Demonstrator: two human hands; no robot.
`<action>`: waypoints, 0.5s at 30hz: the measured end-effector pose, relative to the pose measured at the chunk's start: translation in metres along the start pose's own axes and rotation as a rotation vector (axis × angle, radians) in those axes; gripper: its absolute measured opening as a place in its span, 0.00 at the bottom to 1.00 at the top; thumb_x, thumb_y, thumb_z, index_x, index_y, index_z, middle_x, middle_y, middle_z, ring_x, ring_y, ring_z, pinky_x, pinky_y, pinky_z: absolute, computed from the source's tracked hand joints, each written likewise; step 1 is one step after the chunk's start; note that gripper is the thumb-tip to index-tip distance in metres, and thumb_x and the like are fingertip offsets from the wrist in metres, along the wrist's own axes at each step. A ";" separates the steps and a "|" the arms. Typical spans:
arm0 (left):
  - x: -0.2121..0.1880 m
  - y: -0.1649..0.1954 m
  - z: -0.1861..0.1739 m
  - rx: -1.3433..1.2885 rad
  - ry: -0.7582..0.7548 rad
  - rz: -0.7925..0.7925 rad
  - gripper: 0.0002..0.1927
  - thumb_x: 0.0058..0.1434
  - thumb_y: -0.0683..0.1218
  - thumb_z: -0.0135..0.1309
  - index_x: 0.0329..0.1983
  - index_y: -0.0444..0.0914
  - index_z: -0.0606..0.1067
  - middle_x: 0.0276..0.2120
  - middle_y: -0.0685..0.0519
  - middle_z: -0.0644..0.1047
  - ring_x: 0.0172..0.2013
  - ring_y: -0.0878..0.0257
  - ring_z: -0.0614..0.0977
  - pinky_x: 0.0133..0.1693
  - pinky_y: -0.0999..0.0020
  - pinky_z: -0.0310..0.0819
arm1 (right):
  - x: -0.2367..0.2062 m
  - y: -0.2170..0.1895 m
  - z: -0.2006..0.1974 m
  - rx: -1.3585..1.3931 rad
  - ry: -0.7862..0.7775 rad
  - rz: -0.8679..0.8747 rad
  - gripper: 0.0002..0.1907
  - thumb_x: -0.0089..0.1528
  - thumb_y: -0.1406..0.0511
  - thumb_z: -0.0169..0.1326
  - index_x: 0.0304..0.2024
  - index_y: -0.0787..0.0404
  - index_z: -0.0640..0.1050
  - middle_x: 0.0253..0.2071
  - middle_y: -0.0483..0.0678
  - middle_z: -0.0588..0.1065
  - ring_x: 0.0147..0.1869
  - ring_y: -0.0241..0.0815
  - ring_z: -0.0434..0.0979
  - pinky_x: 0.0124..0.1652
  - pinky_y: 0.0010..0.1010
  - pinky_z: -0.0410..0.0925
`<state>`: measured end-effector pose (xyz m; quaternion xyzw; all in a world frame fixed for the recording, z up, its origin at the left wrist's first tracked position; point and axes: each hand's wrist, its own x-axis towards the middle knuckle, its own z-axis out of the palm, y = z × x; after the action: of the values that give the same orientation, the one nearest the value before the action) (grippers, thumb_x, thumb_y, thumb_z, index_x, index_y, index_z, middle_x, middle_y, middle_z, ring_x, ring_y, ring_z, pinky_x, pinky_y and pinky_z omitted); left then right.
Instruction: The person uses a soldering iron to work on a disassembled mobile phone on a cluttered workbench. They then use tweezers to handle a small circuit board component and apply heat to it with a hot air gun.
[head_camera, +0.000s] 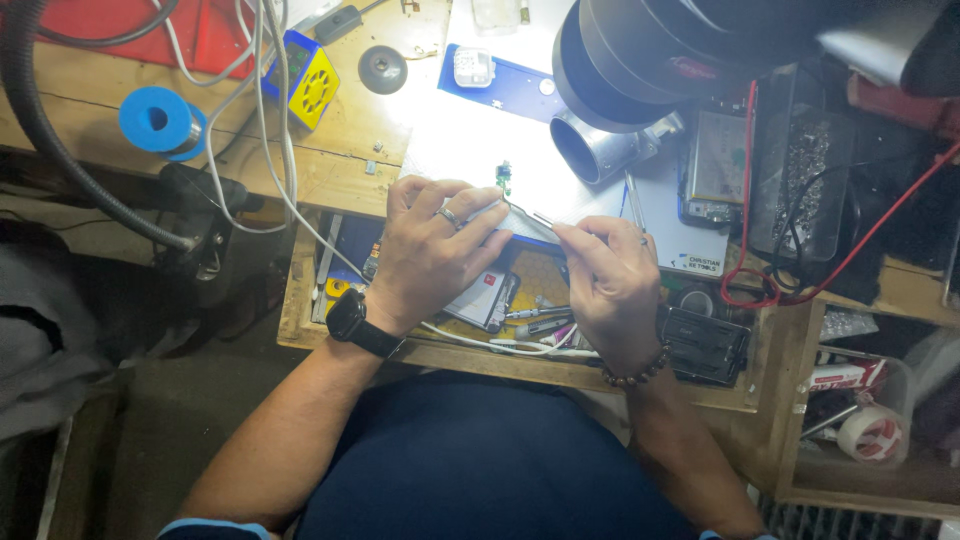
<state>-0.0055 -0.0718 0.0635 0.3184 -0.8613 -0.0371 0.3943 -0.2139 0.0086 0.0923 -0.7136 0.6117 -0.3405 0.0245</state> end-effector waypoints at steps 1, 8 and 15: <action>0.000 0.000 0.000 0.000 -0.002 0.000 0.11 0.66 0.50 0.64 0.48 0.42 0.82 0.51 0.58 0.79 0.51 0.62 0.77 0.54 0.58 0.63 | 0.000 0.000 0.000 0.002 -0.002 0.001 0.11 0.62 0.75 0.61 0.47 0.60 0.83 0.43 0.48 0.76 0.46 0.46 0.75 0.46 0.37 0.67; 0.001 0.002 -0.002 0.000 -0.008 -0.008 0.10 0.66 0.49 0.64 0.48 0.42 0.82 0.51 0.58 0.80 0.52 0.62 0.78 0.55 0.58 0.63 | 0.002 0.002 0.000 -0.011 0.002 -0.041 0.11 0.62 0.75 0.61 0.46 0.60 0.83 0.42 0.47 0.76 0.45 0.45 0.75 0.46 0.37 0.65; 0.002 0.002 -0.002 -0.008 -0.004 -0.008 0.10 0.66 0.49 0.64 0.47 0.42 0.82 0.51 0.58 0.80 0.52 0.62 0.78 0.55 0.58 0.63 | 0.002 0.002 -0.001 -0.021 -0.002 -0.045 0.12 0.61 0.75 0.61 0.47 0.60 0.82 0.42 0.47 0.76 0.45 0.46 0.74 0.46 0.37 0.65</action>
<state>-0.0060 -0.0708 0.0665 0.3203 -0.8605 -0.0425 0.3938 -0.2160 0.0069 0.0927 -0.7279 0.5990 -0.3336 0.0098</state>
